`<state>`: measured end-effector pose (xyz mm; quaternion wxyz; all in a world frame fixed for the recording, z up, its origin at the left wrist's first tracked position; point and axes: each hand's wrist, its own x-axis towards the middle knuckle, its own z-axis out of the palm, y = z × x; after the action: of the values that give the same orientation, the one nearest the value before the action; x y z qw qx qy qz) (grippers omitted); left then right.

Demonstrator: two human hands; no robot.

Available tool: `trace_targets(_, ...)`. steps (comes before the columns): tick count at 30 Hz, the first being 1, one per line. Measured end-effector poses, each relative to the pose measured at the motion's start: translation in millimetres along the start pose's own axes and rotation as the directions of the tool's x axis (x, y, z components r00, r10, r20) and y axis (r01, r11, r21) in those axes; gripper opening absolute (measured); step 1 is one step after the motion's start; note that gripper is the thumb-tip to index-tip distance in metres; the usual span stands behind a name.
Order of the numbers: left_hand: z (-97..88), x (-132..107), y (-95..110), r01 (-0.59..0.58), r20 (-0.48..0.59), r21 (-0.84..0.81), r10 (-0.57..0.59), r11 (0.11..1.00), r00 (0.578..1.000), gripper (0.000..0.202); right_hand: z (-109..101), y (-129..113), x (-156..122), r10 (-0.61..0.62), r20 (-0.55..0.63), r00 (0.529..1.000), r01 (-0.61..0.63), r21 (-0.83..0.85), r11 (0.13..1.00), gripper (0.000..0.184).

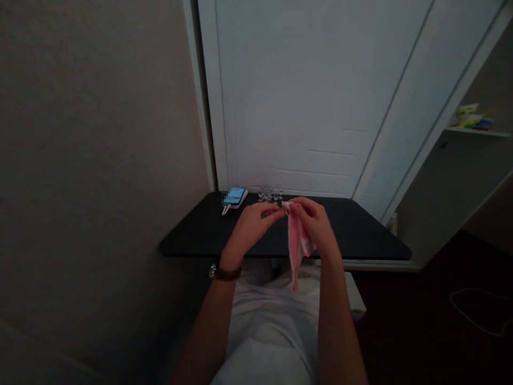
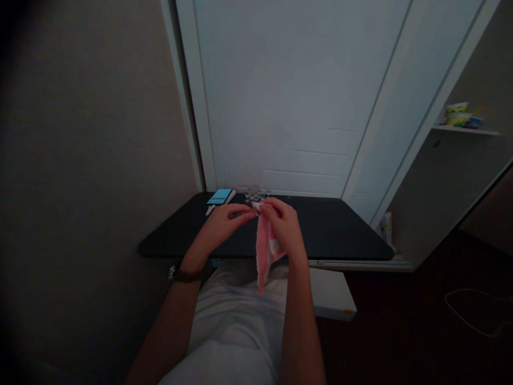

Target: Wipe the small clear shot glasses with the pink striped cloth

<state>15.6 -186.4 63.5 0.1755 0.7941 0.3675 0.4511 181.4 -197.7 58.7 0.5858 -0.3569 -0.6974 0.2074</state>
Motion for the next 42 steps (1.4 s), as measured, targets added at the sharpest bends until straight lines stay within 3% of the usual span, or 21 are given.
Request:
trace_targets(6,2.8,0.5,0.7,-0.011,0.008,0.002,0.011,1.000,1.000,0.026,-1.6,1.5,1.1,-0.009,-0.057,0.998,0.008,-0.012,1.000,0.020)
trace_targets(19,0.1,2.7,1.3,-0.030,-0.005,0.026,0.030,0.999,1.000,0.026,0.7,0.3,2.9,0.012,0.109,0.994,-0.011,-0.013,1.000,0.026)
trace_targets(24,1.8,2.1,0.8,0.038,-0.101,0.049,-0.033,0.998,0.994,0.029,2.1,-1.5,3.2,-0.026,0.086,0.996,0.027,-0.011,1.000,0.026)
trace_targets(30,4.3,2.6,-5.8,0.026,-0.115,-0.110,-0.039,0.994,0.993,0.034,3.7,-2.1,2.7,-0.023,0.016,1.000,0.023,0.024,0.999,0.026)
trace_targets(35,2.8,3.9,-4.9,-0.002,-0.157,-0.191,-0.028,0.982,0.987,0.027,3.1,-1.3,1.5,-0.023,-0.035,0.999,0.026,0.068,0.997,0.026)
trace_targets(42,-2.1,4.3,0.6,-0.003,-0.198,-0.303,-0.060,0.953,0.978,0.025,4.2,-0.8,2.3,-0.024,0.021,0.999,0.022,0.110,0.994,0.023)
